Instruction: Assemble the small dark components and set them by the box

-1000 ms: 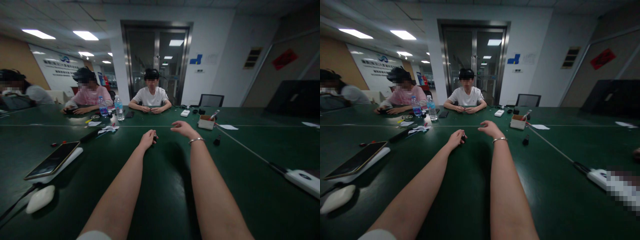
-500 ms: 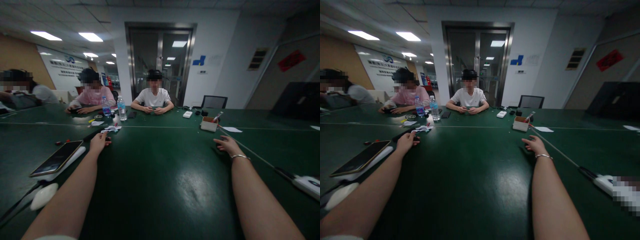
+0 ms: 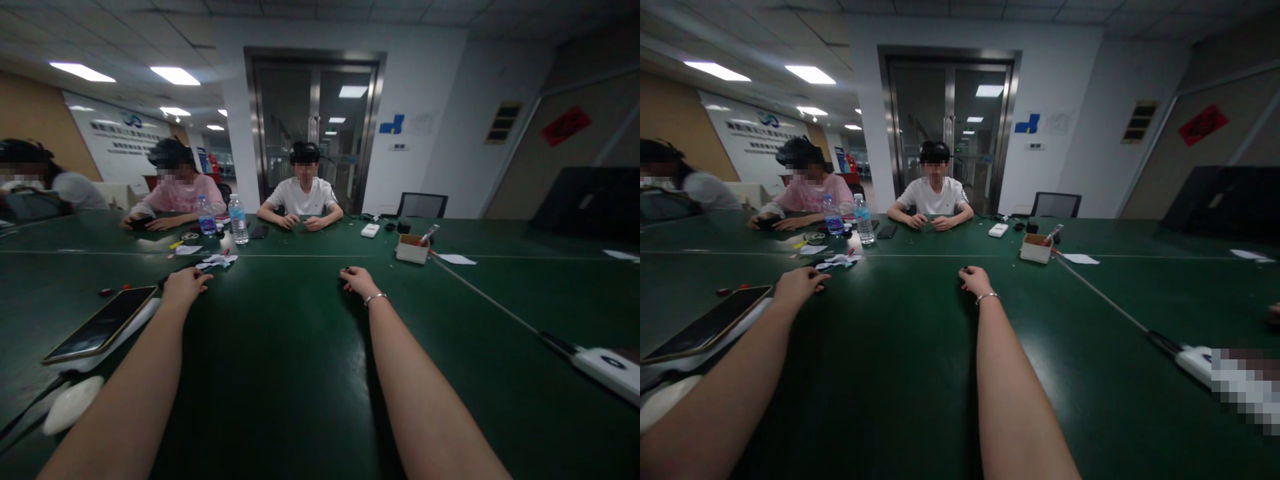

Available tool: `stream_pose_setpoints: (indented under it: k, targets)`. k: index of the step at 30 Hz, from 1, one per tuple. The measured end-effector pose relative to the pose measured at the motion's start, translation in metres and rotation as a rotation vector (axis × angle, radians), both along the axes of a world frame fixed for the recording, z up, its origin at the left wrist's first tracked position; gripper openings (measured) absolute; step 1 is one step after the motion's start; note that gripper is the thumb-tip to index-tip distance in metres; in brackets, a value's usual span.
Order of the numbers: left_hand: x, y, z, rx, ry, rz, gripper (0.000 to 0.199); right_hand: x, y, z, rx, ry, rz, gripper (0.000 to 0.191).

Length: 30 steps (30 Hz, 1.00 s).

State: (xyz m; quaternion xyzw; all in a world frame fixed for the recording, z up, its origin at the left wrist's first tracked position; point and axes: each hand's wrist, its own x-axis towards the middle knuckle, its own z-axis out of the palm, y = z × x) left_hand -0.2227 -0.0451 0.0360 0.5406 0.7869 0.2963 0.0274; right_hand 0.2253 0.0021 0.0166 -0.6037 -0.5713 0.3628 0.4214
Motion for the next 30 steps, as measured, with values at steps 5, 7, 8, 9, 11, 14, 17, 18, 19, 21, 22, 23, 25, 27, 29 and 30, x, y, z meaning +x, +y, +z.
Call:
stream_pose_setpoints:
  k: [5, 7, 8, 9, 11, 14, 17, 18, 19, 21, 22, 23, 25, 27, 29, 30]
  targets:
    - [0.000, -0.004, -0.002, 0.006, 0.064, 0.022, 0.034, -0.031, -0.003, -0.008, 0.087, -0.048, 0.079, 0.013]
    - [-0.001, -0.007, -0.006, 0.031, 0.036, 0.025, 0.036, -0.031, -0.004, -0.009, 0.108, -0.076, 0.078, 0.013]
    - [-0.002, -0.008, -0.009, 0.040, 0.026, 0.029, 0.037, -0.030, -0.005, -0.010, 0.111, -0.079, 0.079, 0.013]
    - [-0.003, -0.010, -0.011, 0.047, 0.019, 0.034, 0.039, -0.029, -0.005, -0.010, 0.110, -0.076, 0.079, 0.013]
    - [-0.006, -0.013, -0.014, 0.058, 0.022, 0.052, 0.044, -0.029, -0.005, -0.011, 0.109, -0.063, 0.075, 0.014]
    - [0.000, -0.019, -0.010, 0.118, 0.114, 0.110, 0.057, -0.031, -0.003, -0.013, 0.112, -0.028, 0.088, 0.023]
    - [0.031, -0.023, 0.010, 0.219, 0.234, 0.153, 0.064, -0.037, 0.000, -0.015, 0.102, -0.003, 0.103, 0.033]
    - [0.049, -0.023, 0.018, 0.253, 0.261, 0.128, 0.062, -0.039, 0.000, -0.016, 0.090, 0.001, 0.105, 0.033]
    - [0.069, -0.023, 0.027, 0.273, 0.284, 0.055, 0.058, -0.041, -0.001, -0.016, 0.078, 0.004, 0.110, 0.030]
    - [0.115, -0.019, 0.042, 0.235, 0.306, -0.172, 0.046, -0.045, -0.003, -0.016, 0.072, 0.017, 0.129, 0.024]
    - [0.139, -0.016, 0.048, 0.194, 0.309, -0.315, 0.042, -0.046, -0.004, -0.015, 0.080, 0.021, 0.141, 0.023]
    - [0.161, -0.012, 0.051, 0.152, 0.306, -0.465, 0.041, -0.048, -0.006, -0.014, 0.097, 0.021, 0.152, 0.022]
    - [0.200, -0.004, 0.051, 0.116, 0.241, -0.680, 0.042, -0.051, -0.010, -0.012, 0.140, 0.010, 0.177, 0.019]
    - [0.228, 0.005, 0.043, 0.139, 0.133, -0.801, 0.039, -0.054, -0.014, -0.010, 0.166, 0.011, 0.206, 0.018]
    - [0.245, 0.013, 0.030, 0.170, 0.053, -0.859, 0.032, -0.057, -0.017, -0.007, 0.167, 0.037, 0.228, 0.021]
    - [0.249, 0.016, 0.023, 0.180, 0.023, -0.864, 0.027, -0.058, -0.018, -0.007, 0.161, 0.051, 0.232, 0.022]
